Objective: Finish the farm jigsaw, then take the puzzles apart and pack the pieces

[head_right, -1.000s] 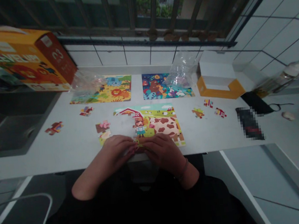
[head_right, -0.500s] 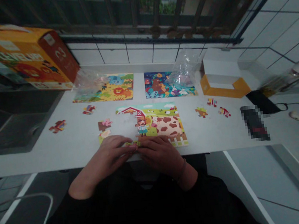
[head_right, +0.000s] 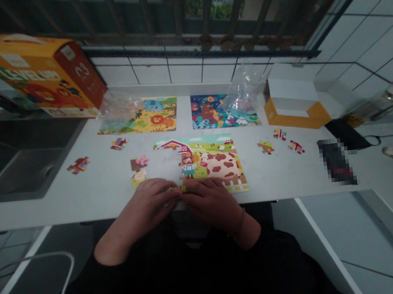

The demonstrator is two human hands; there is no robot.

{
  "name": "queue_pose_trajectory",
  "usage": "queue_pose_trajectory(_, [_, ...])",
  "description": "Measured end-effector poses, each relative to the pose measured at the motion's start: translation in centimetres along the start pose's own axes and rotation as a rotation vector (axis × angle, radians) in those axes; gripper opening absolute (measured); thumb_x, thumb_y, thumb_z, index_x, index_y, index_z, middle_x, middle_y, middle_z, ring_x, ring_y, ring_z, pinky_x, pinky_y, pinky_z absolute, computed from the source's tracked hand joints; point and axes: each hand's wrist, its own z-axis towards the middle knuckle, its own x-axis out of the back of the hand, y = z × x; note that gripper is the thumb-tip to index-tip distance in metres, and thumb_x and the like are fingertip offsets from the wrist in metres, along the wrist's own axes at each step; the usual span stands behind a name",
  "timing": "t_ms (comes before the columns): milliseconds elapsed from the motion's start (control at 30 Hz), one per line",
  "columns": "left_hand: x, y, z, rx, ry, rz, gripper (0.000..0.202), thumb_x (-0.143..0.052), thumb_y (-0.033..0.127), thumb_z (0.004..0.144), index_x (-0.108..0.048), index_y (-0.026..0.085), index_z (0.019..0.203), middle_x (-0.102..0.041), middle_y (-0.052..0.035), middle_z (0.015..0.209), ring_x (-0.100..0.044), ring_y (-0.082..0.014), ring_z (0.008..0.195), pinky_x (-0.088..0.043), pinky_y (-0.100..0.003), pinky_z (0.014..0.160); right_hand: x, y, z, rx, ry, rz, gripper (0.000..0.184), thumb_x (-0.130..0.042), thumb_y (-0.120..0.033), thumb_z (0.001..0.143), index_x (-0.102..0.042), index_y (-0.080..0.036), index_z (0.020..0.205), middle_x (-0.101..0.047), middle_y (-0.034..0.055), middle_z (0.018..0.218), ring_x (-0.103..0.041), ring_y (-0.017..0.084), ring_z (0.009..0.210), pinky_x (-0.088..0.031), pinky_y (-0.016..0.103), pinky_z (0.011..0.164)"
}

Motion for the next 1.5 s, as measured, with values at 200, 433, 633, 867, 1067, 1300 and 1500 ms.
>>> queue_pose_trajectory(200, [1.8, -1.9, -1.6, 0.229, 0.129, 0.121, 0.034, -0.067, 0.036, 0.105, -0.069, 0.024, 0.137, -0.073, -0.0148, 0.136, -0.066, -0.0354, 0.125, -0.053, -0.055, 0.105, 0.1, 0.0, -0.1, -0.002, 0.001, 0.024, 0.033, -0.073, -0.029, 0.104, -0.072, -0.033, 0.137, -0.072, 0.0045, 0.145, -0.065, 0.028, 0.126, -0.048, 0.046, 0.103])
queue_pose_trajectory(433, [2.8, -5.5, -3.5, 0.418, 0.174, 0.19, 0.038, -0.067, 0.042, 0.104, -0.067, 0.021, 0.136, -0.072, -0.0174, 0.14, -0.066, -0.0376, 0.128, -0.051, -0.058, 0.111, -0.3, 0.2, -0.3, -0.019, 0.012, 0.046, 0.031, -0.073, -0.027, 0.104, -0.073, -0.034, 0.134, -0.073, 0.0038, 0.141, -0.066, 0.027, 0.124, -0.048, 0.046, 0.102])
queue_pose_trajectory(633, [3.2, -7.0, -0.5, 0.471, 0.196, 0.177, 0.035, -0.059, 0.038, 0.105, -0.068, 0.018, 0.133, -0.071, -0.0195, 0.14, -0.064, -0.0372, 0.128, -0.049, -0.058, 0.112, -0.5, 0.3, -0.4, -0.004, 0.044, 0.056, 0.03, -0.074, -0.025, 0.104, -0.073, -0.032, 0.133, -0.074, 0.004, 0.14, -0.066, 0.027, 0.122, -0.048, 0.047, 0.103])
queue_pose_trajectory(867, [3.8, -10.9, 2.7, 0.496, 0.171, 0.258, 0.019, -0.076, 0.036, 0.093, -0.073, 0.021, 0.105, -0.073, -0.012, 0.101, -0.063, -0.0308, 0.095, -0.052, -0.047, 0.092, -0.4, 0.3, -0.4, -0.017, 0.022, 0.07, 0.03, -0.072, -0.029, 0.105, -0.073, -0.034, 0.135, -0.074, 0.0036, 0.141, -0.067, 0.027, 0.124, -0.048, 0.047, 0.104])
queue_pose_trajectory(1067, [4.7, -12.9, 2.9, 0.376, 0.128, 0.267, 0.026, -0.075, 0.038, 0.096, -0.075, 0.021, 0.115, -0.073, -0.0121, 0.107, -0.064, -0.0323, 0.107, -0.051, -0.05, 0.104, -0.3, 0.3, -0.3, -0.01, 0.024, 0.058, 0.03, -0.072, -0.028, 0.105, -0.073, -0.034, 0.135, -0.074, 0.0036, 0.142, -0.067, 0.027, 0.124, -0.049, 0.046, 0.102])
queue_pose_trajectory(1300, [5.7, -10.2, 2.3, 0.29, 0.259, 0.076, 0.024, -0.069, 0.042, 0.103, -0.078, 0.02, 0.108, -0.075, -0.0096, 0.108, -0.069, -0.0262, 0.105, -0.056, -0.044, 0.102, -0.2, 0.3, -0.2, -0.017, 0.017, 0.068, 0.028, -0.071, -0.028, 0.106, -0.072, -0.033, 0.134, -0.073, 0.0032, 0.144, -0.067, 0.028, 0.125, -0.05, 0.048, 0.103])
queue_pose_trajectory(1500, [5.5, -6.0, 0.7, 0.422, 0.156, -0.477, 0.031, -0.073, 0.048, 0.1, -0.08, 0.021, 0.114, -0.082, -0.009, 0.106, -0.077, -0.0234, 0.093, -0.063, -0.039, 0.086, -0.1, 0.2, -0.2, -0.021, 0.019, 0.068, 0.03, -0.072, -0.027, 0.105, -0.073, -0.033, 0.134, -0.071, 0.0044, 0.148, -0.066, 0.028, 0.127, -0.051, 0.049, 0.103])
